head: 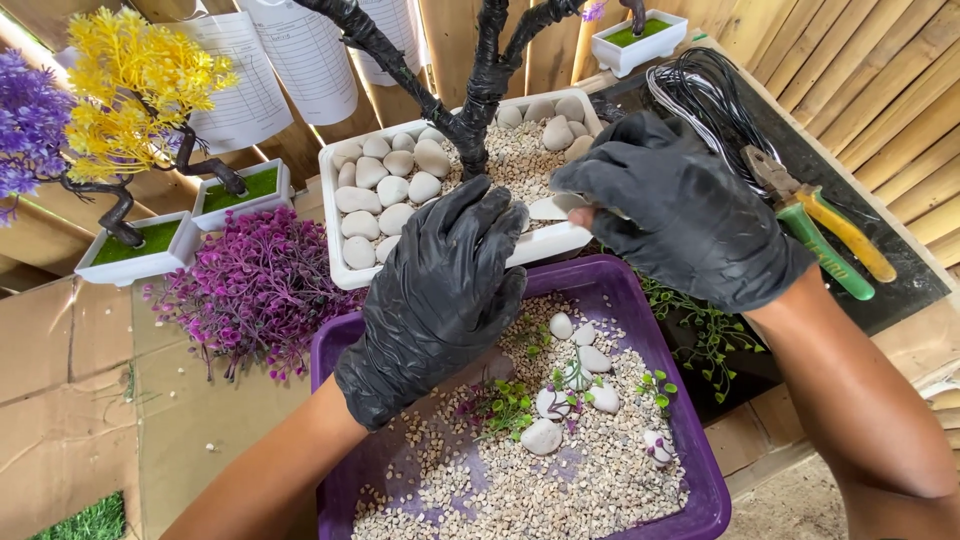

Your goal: The person arranges white pebbles and small green plants into a white rectangular pot containing a black bonsai tree. They use their gloved hands to place the stones and plants, adjusting the arrangement to create a decorative surface.

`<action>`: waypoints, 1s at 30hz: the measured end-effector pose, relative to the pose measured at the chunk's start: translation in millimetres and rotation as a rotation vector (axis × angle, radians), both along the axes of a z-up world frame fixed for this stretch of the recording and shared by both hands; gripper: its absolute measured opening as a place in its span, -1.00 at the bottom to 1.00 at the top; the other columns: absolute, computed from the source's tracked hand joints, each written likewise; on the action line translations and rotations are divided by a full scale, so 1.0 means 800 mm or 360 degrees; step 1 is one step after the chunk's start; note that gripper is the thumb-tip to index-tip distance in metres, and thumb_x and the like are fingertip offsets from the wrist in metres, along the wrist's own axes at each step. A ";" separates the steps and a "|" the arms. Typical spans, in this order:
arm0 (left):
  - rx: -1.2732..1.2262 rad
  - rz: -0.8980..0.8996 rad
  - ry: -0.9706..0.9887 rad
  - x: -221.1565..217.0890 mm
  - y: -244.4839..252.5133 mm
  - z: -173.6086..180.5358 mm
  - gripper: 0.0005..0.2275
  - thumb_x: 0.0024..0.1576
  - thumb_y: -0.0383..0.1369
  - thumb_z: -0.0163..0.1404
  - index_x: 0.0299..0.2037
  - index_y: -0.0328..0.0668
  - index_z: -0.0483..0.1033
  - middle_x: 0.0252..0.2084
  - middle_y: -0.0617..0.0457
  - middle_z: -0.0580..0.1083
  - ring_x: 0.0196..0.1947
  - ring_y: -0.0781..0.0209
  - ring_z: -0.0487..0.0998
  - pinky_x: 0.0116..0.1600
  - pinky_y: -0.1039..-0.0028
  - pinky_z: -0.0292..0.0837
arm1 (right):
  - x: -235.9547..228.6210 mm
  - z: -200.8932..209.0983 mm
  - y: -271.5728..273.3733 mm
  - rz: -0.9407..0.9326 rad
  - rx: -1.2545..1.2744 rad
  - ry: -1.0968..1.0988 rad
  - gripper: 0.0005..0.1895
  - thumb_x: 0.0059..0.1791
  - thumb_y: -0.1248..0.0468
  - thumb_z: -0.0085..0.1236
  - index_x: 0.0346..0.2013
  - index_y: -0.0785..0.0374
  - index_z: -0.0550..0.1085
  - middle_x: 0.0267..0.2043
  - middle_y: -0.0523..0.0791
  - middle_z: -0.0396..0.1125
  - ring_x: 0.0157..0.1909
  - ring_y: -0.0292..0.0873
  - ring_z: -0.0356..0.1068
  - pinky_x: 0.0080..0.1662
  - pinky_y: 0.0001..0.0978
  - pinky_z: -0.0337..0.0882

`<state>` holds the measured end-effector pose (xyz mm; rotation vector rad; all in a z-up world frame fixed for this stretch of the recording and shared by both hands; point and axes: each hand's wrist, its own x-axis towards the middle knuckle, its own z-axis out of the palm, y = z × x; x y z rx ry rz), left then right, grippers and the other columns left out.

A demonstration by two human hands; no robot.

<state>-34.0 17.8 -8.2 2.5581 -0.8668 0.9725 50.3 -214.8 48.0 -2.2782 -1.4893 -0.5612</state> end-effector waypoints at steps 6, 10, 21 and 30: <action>-0.0042 -0.0016 -0.0091 -0.002 0.006 -0.002 -0.70 0.25 -0.38 0.04 0.12 -0.42 0.45 0.19 -0.32 0.44 0.28 -0.34 0.41 0.27 -0.08 0.43 | 0.014 0.006 0.013 0.0200 -0.0175 -0.0078 -0.91 0.11 0.31 0.05 -0.13 0.12 0.51 -0.24 -0.13 0.43 -0.20 0.06 0.44 0.21 0.02 0.27; -0.0099 -0.0011 -0.0107 -0.004 0.004 0.001 -0.76 0.23 -0.43 0.03 0.05 -0.40 0.47 0.15 -0.26 0.48 0.27 -0.29 0.43 0.24 -0.06 0.45 | 0.008 0.018 0.020 0.0216 -0.0196 0.0111 -0.78 -0.01 0.46 0.05 -0.27 0.01 0.38 -0.24 -0.16 0.32 -0.01 0.07 0.30 0.15 0.02 0.26; -0.0064 -0.0023 -0.0111 -0.001 0.007 -0.006 -0.70 0.20 -0.41 0.06 0.11 -0.39 0.45 0.18 -0.29 0.47 0.27 -0.32 0.44 0.27 -0.10 0.43 | 0.015 0.010 0.015 0.0367 -0.0093 0.0338 -0.75 0.06 0.53 0.01 -0.15 0.08 0.45 -0.17 -0.18 0.35 -0.06 -0.06 0.32 0.06 -0.10 0.32; -0.0021 -0.0013 -0.0088 -0.004 0.005 0.001 -0.71 0.21 -0.40 0.03 0.09 -0.40 0.44 0.17 -0.30 0.46 0.27 -0.32 0.43 0.26 -0.07 0.41 | 0.015 -0.004 0.015 0.0435 0.0179 0.0533 -0.74 0.01 0.54 0.18 -0.06 0.22 0.60 0.03 -0.08 0.51 0.06 -0.08 0.55 0.34 -0.10 0.36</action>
